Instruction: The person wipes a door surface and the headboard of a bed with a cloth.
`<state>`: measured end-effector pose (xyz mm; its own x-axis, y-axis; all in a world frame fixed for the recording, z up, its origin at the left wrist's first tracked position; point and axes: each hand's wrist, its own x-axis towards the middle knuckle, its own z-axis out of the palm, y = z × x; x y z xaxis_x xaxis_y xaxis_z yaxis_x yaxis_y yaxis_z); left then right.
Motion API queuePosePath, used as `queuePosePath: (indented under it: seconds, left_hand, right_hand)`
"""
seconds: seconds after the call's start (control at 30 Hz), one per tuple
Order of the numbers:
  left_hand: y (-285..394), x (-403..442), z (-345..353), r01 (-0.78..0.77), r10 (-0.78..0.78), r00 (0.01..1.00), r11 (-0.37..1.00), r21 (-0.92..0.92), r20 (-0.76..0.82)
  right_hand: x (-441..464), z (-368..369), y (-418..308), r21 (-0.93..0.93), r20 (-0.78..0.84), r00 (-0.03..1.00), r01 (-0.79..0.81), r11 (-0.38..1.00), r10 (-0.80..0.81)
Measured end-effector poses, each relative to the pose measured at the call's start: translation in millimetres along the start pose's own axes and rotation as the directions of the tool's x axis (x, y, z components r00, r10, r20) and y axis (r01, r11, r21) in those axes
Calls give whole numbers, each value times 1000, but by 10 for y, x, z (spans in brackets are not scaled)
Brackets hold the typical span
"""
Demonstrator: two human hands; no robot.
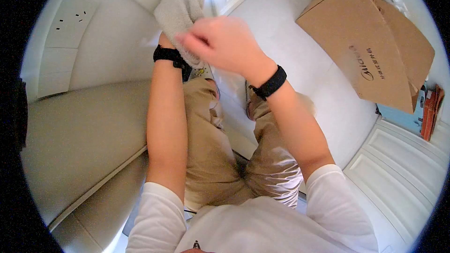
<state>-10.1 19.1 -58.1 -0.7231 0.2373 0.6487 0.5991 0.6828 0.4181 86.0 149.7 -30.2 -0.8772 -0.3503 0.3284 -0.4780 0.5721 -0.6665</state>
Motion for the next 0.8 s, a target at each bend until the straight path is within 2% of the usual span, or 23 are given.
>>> queuePosePath:
  seconds: [0.1,0.13,0.2,0.23,0.3,0.37,0.43,0.5,0.57,0.63,0.7,0.8]
  left_hand:
    - [-29,-40,50,-188,181,980,979,-78,-85]
    - [-11,-36,67,-161,156,984,986,-51,-86]
    - [61,-36,109,-107,107,991,994,3,-84]
    - [104,-64,109,-96,95,995,995,-30,-42]
    - [144,-158,44,-70,74,996,994,-79,50]
    - [-109,-322,248,-70,86,994,977,-203,71]
    - [-153,-314,302,-106,120,992,968,-228,48]
    - [-119,-250,346,-178,178,984,974,-141,-12]
    - [-46,-191,326,-7,15,968,999,-32,250]
    - [-46,-190,333,131,-108,905,991,-28,411]
    - [-104,-202,352,267,-161,854,951,-153,494]
    - [-207,-171,420,434,-169,765,848,-303,622]
  right_hand:
    - [100,-19,171,37,-268,958,-99,994,106]
    - [133,-36,226,64,-347,928,-125,990,139]
    - [205,-37,322,-99,-436,900,-44,994,-3]
    - [238,-31,367,-182,-470,879,-10,983,-78]
    - [317,17,470,-262,-400,876,172,950,-269]
    - [425,76,578,-253,-340,871,280,926,-356]
    - [503,112,639,-172,-287,893,307,936,-346]
    - [519,104,683,-73,-288,934,198,978,-211]
    - [518,111,708,12,-329,941,86,996,-77]
    - [528,171,790,91,-413,909,-11,996,48]
    - [508,138,863,398,-349,882,-166,902,316]
    - [444,25,914,684,-205,800,-295,667,564]
